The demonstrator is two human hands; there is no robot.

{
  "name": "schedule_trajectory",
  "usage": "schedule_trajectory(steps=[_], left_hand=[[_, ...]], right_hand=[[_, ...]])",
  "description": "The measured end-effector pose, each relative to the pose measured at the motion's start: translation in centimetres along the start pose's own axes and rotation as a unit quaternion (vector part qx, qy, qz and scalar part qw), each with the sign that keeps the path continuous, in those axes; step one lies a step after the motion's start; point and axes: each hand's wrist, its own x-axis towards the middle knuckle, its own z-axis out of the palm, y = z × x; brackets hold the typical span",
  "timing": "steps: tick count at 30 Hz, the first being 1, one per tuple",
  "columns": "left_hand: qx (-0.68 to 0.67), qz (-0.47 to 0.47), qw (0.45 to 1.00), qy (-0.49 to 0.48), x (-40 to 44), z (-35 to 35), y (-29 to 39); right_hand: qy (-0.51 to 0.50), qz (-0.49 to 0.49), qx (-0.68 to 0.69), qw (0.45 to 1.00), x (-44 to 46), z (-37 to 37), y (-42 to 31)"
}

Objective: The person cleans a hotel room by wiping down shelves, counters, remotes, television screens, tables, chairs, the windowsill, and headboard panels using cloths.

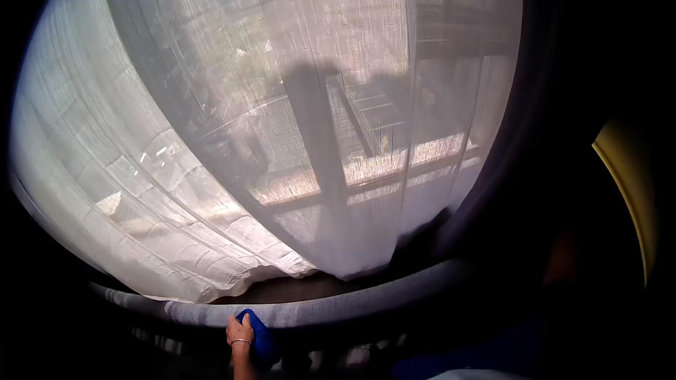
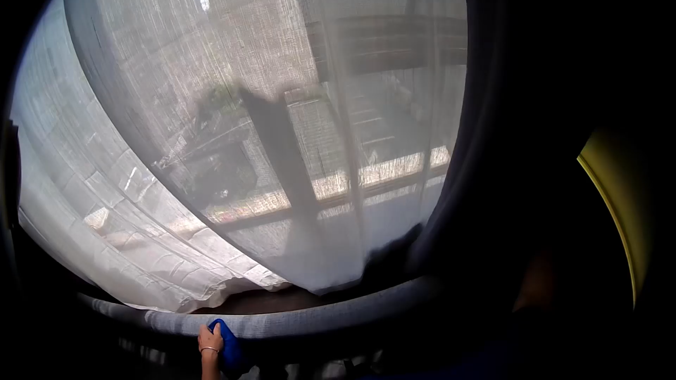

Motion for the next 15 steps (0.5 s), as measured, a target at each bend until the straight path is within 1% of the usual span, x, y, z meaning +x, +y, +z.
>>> schedule_trajectory(steps=[2, 4, 5, 7, 8, 10, 11, 12, 13, 14, 15], left_hand=[[-0.010, 0.013, 1.000, -0.001, 0.8, 0.8, -0.8], [-0.011, 0.040, 0.999, -0.005, 0.5, 0.3, -0.6], [-0.017, 0.062, 0.998, -0.001, 0.7, 0.6, -0.9], [-0.049, 0.123, 0.991, 0.010, 0.6, 1.0, -2.2], [-0.066, 0.139, 0.988, -0.008, -1.1, 0.1, -2.2], [-0.072, 0.245, 0.965, -0.054, -2.9, 2.0, -6.2], [-0.110, 0.272, 0.950, -0.111, -3.9, 3.8, -8.8], [-0.142, 0.258, 0.943, -0.153, -5.3, 5.7, -11.7], [-0.173, 0.243, 0.934, -0.194, -6.8, 6.7, -14.9], [-0.216, 0.181, 0.918, -0.279, -8.6, 8.6, -19.2], [-0.253, 0.123, 0.896, -0.345, -8.5, 10.0, -23.4]], right_hand=[[-0.009, -0.002, 0.057, 0.998, -3.1, -0.8, 0.0], [-0.021, 0.001, 0.123, 0.992, -8.9, -2.3, -1.5], [-0.019, -0.005, 0.168, 0.986, -9.7, -3.6, 0.2], [-0.020, -0.015, 0.259, 0.966, -15.6, -7.3, -0.1], [-0.019, -0.025, 0.299, 0.954, -19.1, -9.5, 0.0], [-0.010, -0.087, 0.363, 0.928, -26.2, -15.5, 0.8], [0.007, -0.050, 0.387, 0.921, -30.3, -18.5, -0.5], [0.027, -0.022, 0.419, 0.907, -34.5, -21.1, -1.2], [0.062, -0.144, 0.353, 0.923, -38.5, -23.9, -1.3], [0.103, -0.254, 0.255, 0.927, -42.5, -28.2, -2.7], [0.147, -0.332, 0.210, 0.908, -45.9, -30.2, -3.4]])
